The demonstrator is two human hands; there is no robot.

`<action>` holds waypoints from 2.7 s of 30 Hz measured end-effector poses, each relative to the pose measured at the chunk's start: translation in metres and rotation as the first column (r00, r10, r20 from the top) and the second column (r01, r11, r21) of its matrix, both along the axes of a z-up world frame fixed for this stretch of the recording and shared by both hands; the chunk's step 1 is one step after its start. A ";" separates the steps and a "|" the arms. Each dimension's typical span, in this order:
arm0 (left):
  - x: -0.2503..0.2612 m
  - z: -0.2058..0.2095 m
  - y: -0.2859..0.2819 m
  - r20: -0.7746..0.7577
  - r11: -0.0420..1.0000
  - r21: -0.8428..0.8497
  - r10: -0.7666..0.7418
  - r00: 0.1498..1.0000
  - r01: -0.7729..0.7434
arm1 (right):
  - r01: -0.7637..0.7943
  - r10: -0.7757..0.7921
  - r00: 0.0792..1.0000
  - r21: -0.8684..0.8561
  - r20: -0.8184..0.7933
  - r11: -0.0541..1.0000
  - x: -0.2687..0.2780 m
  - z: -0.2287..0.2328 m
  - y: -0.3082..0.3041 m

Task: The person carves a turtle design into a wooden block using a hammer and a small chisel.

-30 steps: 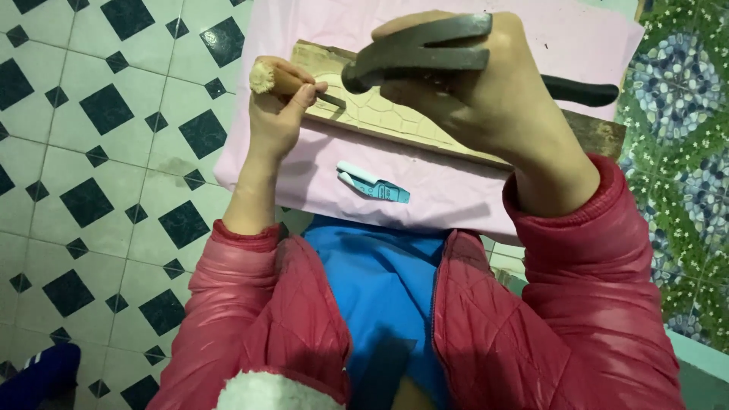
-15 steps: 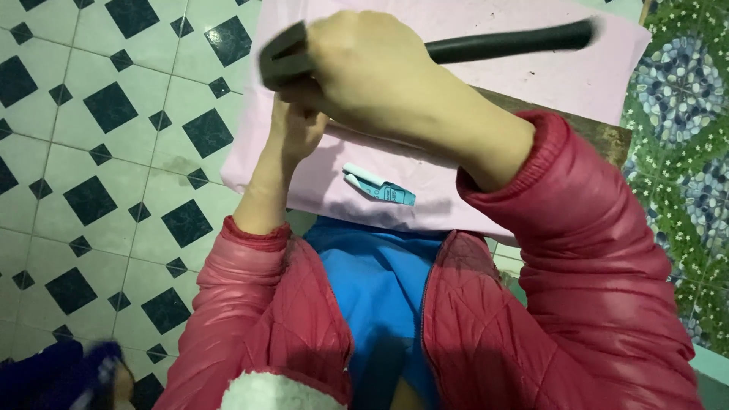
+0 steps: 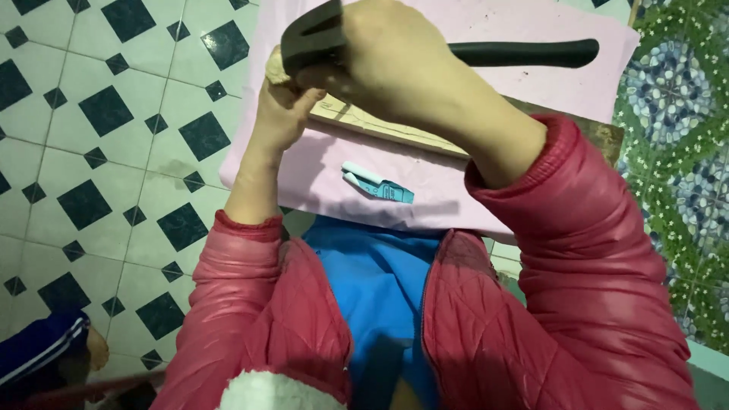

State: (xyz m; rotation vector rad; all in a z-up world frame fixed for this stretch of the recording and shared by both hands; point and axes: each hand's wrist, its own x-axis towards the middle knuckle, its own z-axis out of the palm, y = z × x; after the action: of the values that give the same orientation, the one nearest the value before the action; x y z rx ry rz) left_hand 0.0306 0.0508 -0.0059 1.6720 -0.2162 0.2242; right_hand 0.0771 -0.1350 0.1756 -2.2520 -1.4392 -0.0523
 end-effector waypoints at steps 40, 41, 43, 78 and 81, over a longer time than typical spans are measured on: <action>0.054 0.025 0.021 -0.188 0.909 -0.024 -0.412 0.892 0.415 | 0.083 -0.069 0.985 0.085 -0.161 0.993 0.016 0.018 -0.002; 0.053 0.027 0.021 -0.190 0.910 -0.025 -0.411 0.892 0.414 | 0.082 -0.068 0.984 0.084 -0.163 0.993 0.017 0.018 -0.001; 0.053 0.029 0.021 -0.166 0.903 -0.044 -0.428 0.888 0.427 | 0.076 -0.063 0.986 0.080 -0.152 0.994 0.020 0.016 0.000; 0.017 0.040 0.007 -0.019 0.941 -0.210 -0.274 0.962 0.264 | 0.003 0.040 0.987 0.272 -0.154 0.962 -0.018 0.036 -0.063; 0.000 0.037 -0.002 -0.060 0.977 -0.133 -0.174 0.983 0.165 | 0.093 -0.034 0.980 0.295 -0.198 0.951 -0.027 0.013 -0.089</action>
State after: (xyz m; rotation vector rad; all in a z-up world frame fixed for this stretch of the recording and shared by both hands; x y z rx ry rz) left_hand 0.0305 0.0485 0.0312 1.5226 -0.2838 0.0491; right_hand 0.0499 -0.2243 0.1883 -1.9922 -1.1701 -0.0716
